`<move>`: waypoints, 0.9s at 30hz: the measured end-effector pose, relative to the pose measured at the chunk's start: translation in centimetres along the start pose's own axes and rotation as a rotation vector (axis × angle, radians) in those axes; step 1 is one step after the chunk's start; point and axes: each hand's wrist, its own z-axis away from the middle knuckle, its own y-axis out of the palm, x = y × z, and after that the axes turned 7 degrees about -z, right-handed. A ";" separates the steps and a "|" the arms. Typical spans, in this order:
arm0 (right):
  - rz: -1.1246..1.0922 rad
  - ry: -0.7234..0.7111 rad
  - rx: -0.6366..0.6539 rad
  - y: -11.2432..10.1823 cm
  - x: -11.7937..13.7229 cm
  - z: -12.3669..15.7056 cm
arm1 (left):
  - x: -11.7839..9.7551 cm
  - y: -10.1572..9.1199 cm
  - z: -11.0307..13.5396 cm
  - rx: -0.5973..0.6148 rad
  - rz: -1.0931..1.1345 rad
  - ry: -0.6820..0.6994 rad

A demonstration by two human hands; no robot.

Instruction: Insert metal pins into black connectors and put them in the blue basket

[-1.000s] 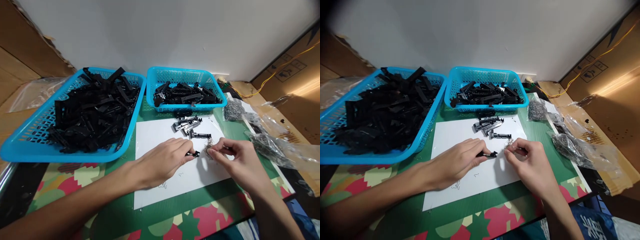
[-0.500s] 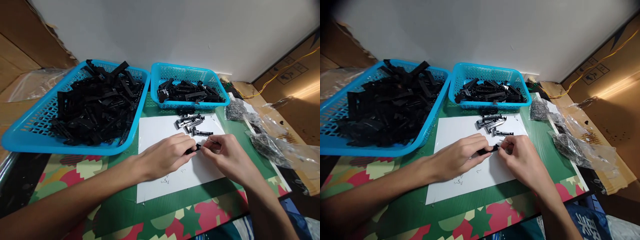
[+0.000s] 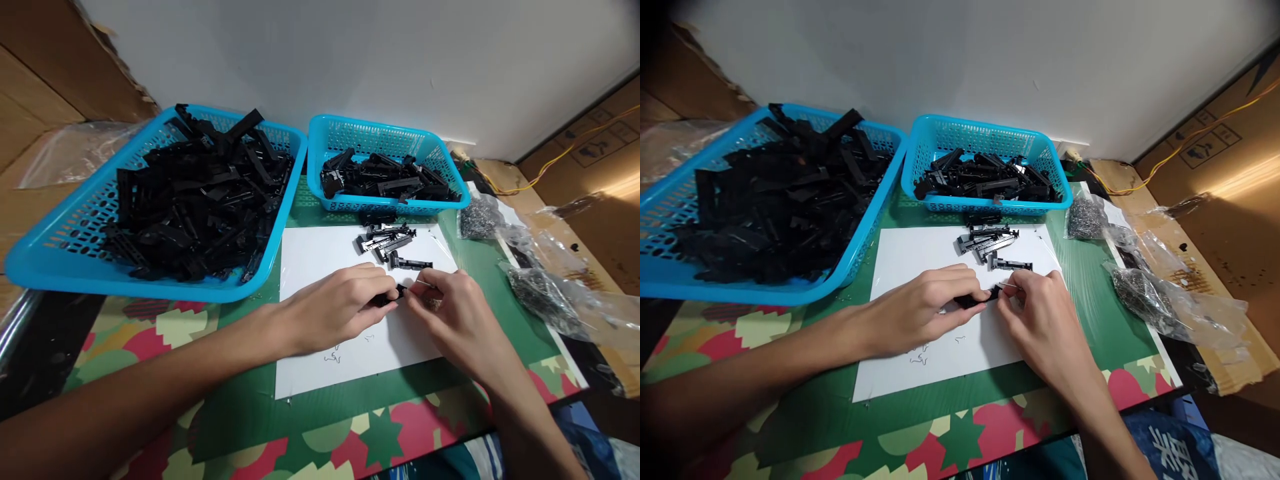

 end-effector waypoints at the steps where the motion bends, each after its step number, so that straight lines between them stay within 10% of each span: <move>1: 0.013 -0.008 0.003 -0.1 0.1 0.0 | 0.0 0.0 0.0 -0.003 0.005 -0.008; 10: -0.026 -0.057 0.058 -1.4 -0.5 -0.1 | 0.1 -0.1 -0.1 -0.031 0.025 -0.048; 27: -0.450 -0.071 -0.566 -0.1 -1.0 1.9 | 0.0 -0.3 -0.3 -0.054 0.020 -0.157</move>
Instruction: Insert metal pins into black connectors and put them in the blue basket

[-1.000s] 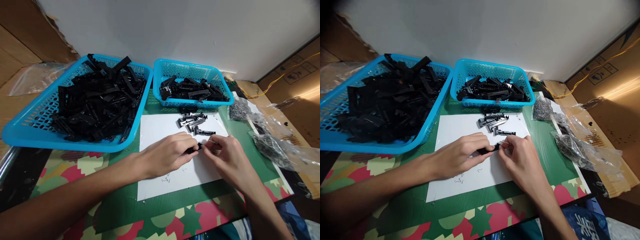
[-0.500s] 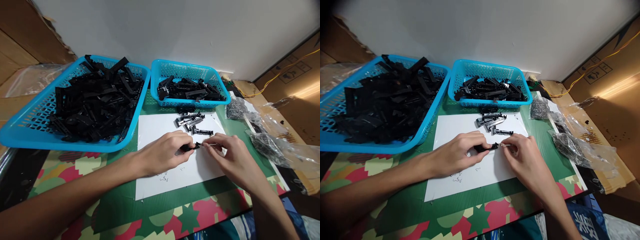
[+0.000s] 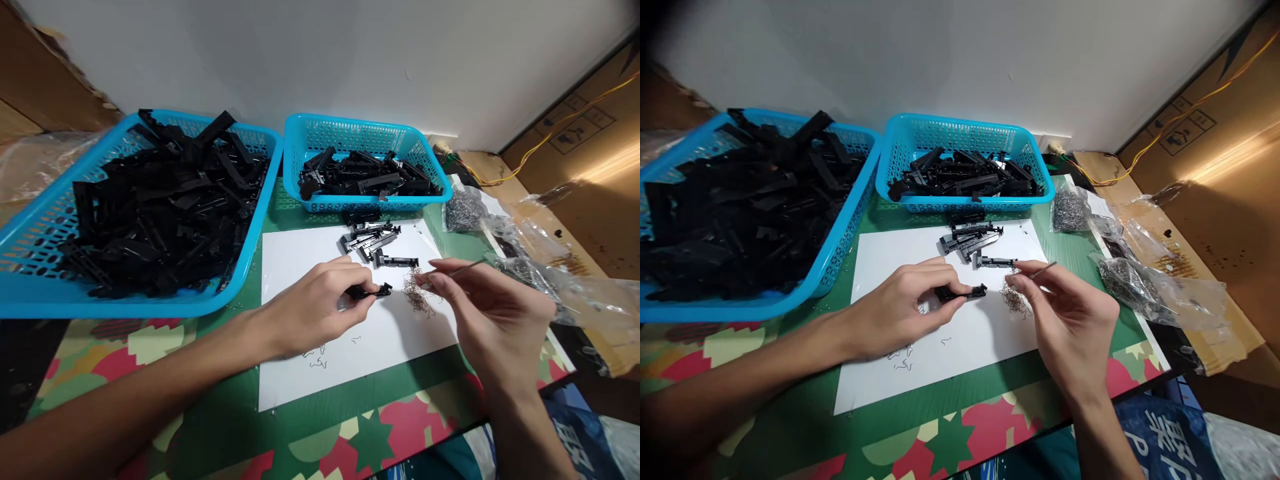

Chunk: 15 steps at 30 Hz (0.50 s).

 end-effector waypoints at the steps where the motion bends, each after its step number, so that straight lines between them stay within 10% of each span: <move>1: -0.017 0.033 -0.041 0.4 0.0 0.3 | 0.0 0.0 0.0 0.004 0.008 -0.011; 15: -0.070 0.040 -0.014 3.0 -0.4 0.6 | 0.2 -0.2 -0.3 0.001 0.065 0.033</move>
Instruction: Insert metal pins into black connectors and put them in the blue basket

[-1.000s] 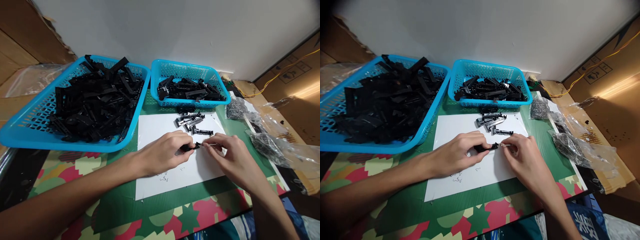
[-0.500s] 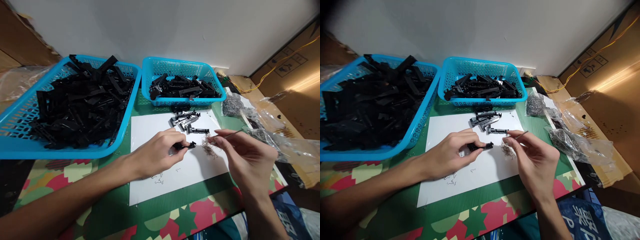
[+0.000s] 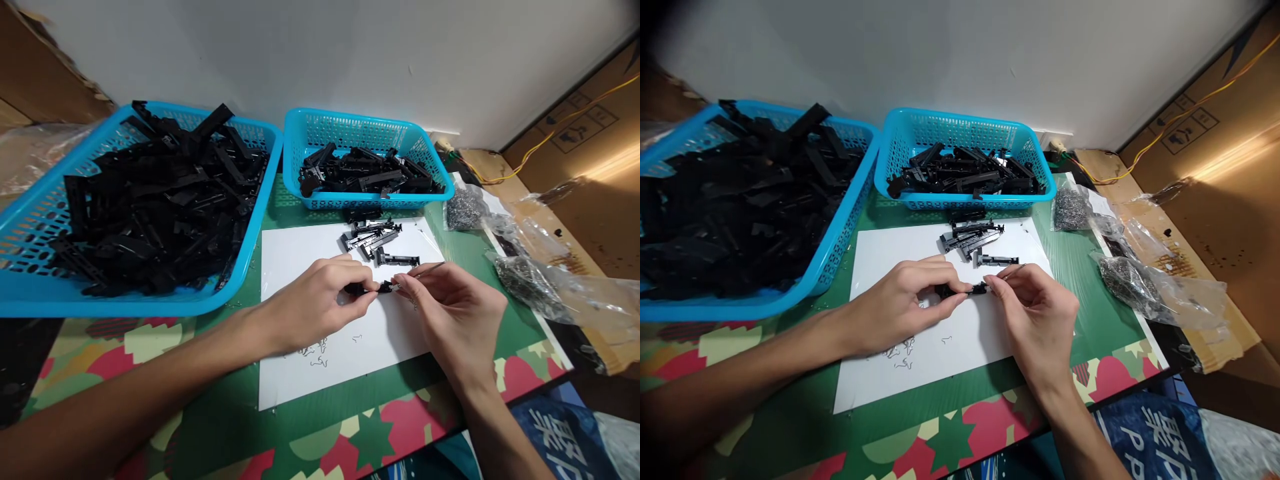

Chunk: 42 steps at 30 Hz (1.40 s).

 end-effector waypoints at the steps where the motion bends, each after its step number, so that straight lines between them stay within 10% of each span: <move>1: 0.001 0.007 -0.005 0.0 0.0 0.1 | 0.0 0.0 0.0 0.002 0.002 0.005; 24: 0.060 -0.102 0.046 -0.9 1.1 0.8 | -0.5 0.0 -0.1 -0.056 0.107 -0.084; 30: 0.225 -0.016 0.635 -1.0 2.7 2.6 | -0.2 0.0 -0.1 -0.194 0.189 -0.138; 42: 0.336 0.068 0.715 0.4 1.5 3.6 | -0.1 -0.1 -0.1 -0.169 0.235 -0.096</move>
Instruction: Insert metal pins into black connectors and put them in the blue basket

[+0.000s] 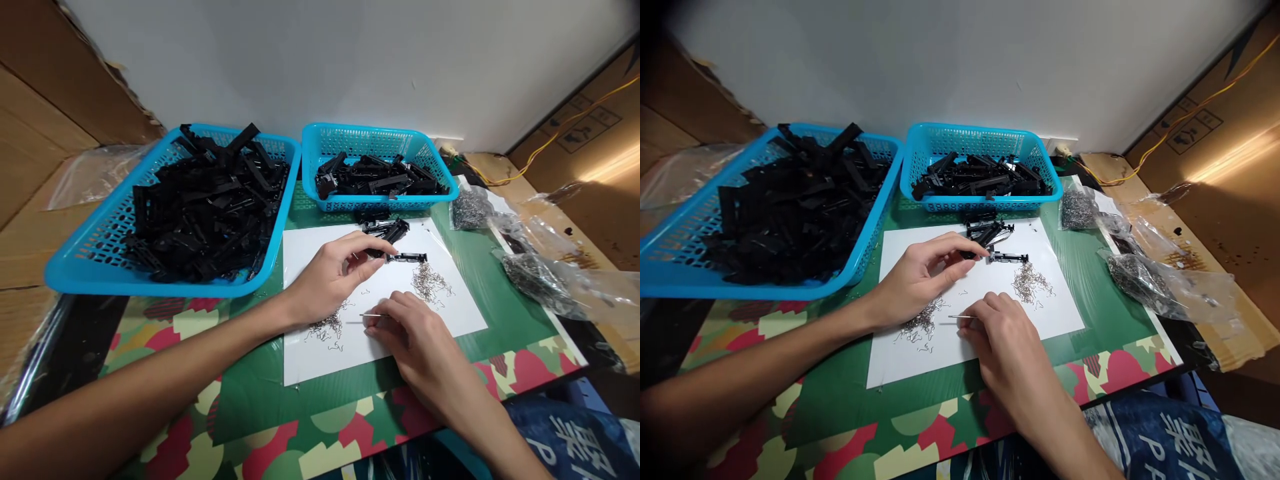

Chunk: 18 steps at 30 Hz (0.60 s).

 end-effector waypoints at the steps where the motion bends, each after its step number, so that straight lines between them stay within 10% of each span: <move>1: -0.016 -0.006 0.009 -0.1 0.0 0.1 | -0.1 0.0 0.0 0.007 0.002 -0.005; 11: -0.385 -0.071 -0.316 -3.8 -0.7 -1.5 | -0.3 -0.2 0.3 0.139 -0.009 -0.013; 18: -0.551 -0.083 -0.244 -4.6 -0.9 -3.1 | -0.5 -0.3 0.4 0.235 -0.061 0.038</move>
